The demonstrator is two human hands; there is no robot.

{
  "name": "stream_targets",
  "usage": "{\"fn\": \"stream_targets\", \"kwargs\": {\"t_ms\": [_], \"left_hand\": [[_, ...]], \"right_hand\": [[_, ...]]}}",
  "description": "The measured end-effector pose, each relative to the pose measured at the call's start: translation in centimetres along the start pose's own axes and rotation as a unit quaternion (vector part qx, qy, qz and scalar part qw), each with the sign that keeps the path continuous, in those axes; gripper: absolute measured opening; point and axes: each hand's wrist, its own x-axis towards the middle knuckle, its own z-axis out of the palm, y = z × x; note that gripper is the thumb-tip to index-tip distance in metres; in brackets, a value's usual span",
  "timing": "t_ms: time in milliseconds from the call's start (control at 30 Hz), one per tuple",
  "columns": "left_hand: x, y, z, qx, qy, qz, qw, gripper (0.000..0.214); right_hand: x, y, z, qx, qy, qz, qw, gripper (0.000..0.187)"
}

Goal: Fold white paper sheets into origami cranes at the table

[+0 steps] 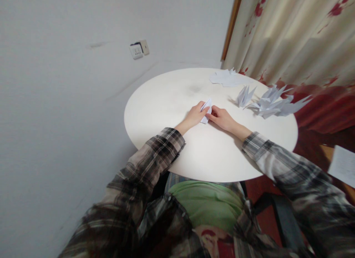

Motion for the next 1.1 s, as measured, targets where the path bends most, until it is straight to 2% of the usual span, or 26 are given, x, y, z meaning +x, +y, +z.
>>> {"fn": "stream_targets", "kwargs": {"t_ms": [1100], "left_hand": [[0.21,-0.13,0.13,0.015,0.001,-0.002,1.0,0.02]], "right_hand": [[-0.04,-0.31,-0.33,-0.007,-0.011,0.012,1.0,0.024]]}}
